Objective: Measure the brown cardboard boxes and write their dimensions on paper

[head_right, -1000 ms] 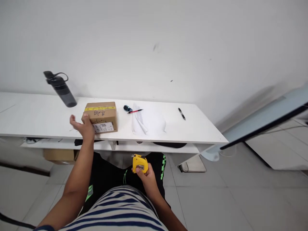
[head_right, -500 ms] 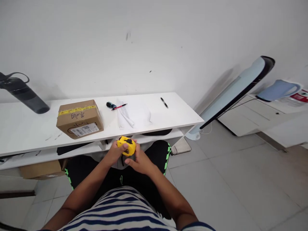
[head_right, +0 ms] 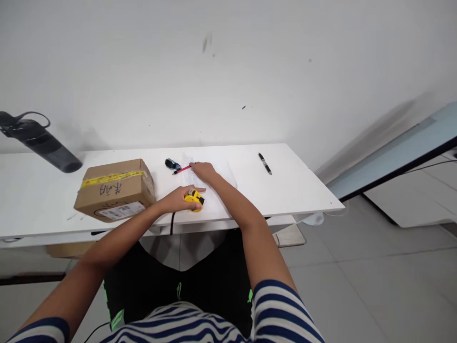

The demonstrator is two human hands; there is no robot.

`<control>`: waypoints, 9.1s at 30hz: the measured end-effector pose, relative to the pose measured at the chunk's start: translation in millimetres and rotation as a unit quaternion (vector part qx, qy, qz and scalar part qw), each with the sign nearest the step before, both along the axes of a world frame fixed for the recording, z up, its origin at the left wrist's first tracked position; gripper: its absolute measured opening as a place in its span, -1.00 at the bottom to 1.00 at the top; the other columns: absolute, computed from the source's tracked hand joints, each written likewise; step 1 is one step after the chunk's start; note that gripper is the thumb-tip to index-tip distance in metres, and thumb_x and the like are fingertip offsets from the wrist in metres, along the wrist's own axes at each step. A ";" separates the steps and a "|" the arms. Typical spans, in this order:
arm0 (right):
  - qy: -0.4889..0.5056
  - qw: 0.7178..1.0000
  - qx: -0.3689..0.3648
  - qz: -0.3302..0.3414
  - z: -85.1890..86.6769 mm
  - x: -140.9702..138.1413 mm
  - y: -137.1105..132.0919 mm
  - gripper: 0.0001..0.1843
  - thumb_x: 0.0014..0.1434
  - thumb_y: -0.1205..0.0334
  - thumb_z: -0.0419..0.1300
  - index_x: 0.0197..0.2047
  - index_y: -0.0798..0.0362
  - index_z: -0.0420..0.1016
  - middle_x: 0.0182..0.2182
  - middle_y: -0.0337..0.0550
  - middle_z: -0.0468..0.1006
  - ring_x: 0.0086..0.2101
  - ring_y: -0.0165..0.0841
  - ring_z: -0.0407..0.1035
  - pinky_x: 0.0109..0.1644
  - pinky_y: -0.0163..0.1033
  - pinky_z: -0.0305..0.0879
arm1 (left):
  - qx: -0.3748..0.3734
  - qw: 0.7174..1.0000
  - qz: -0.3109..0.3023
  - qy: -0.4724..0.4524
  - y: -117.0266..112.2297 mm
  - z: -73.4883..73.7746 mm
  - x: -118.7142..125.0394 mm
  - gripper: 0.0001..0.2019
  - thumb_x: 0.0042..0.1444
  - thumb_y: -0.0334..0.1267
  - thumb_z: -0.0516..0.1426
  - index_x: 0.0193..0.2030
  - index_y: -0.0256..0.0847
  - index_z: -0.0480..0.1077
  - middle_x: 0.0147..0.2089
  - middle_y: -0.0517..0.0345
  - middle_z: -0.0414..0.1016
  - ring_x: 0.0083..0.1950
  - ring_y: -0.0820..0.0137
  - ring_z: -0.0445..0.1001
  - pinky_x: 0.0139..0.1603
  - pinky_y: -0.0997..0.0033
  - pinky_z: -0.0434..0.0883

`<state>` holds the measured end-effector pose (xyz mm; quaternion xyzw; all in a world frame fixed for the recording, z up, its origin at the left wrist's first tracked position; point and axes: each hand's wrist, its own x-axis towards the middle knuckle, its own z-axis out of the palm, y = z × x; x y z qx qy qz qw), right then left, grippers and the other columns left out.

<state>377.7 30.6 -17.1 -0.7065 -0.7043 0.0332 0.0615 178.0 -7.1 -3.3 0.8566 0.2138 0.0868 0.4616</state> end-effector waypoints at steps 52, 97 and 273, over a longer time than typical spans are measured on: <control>0.429 0.902 0.040 -0.008 -35.8 -27.5 -140.1 -0.54 0.22 -0.03 0.06 -0.61 -0.04 0.06 -0.62 -0.26 0.31 -0.49 -0.40 0.22 -0.35 -0.22 0.14 | -0.174 0.978 0.101 -0.061 -13.9 -44.2 -31.0 -0.41 -0.01 0.05 0.34 0.12 -0.22 0.51 0.15 -0.08 0.57 0.13 0.11 0.55 0.14 0.10 0.48; 0.426 0.897 0.108 -0.041 -39.0 -28.5 -142.4 -0.53 0.25 0.00 0.02 -0.58 -0.05 -0.08 -0.63 -0.34 0.04 -0.54 -0.45 0.03 -0.40 -0.22 -0.03 | -0.167 0.979 0.108 -0.051 -16.9 -38.3 -29.5 -0.40 -0.01 0.07 0.34 0.12 -0.24 0.52 0.17 -0.11 0.58 0.13 0.09 0.55 0.16 0.07 0.50; 0.590 0.793 0.139 0.060 81.2 -133.2 -89.6 -0.30 0.17 -0.18 0.18 0.25 -0.14 0.01 -0.12 -0.12 0.56 -0.36 -0.30 0.54 -0.45 -0.25 0.36 | 0.117 0.851 0.509 -0.062 56.8 42.5 -259.1 -0.18 0.25 0.39 -0.41 -0.32 -0.14 0.46 -0.24 -0.11 0.58 -0.08 0.04 0.52 -0.01 0.08 0.40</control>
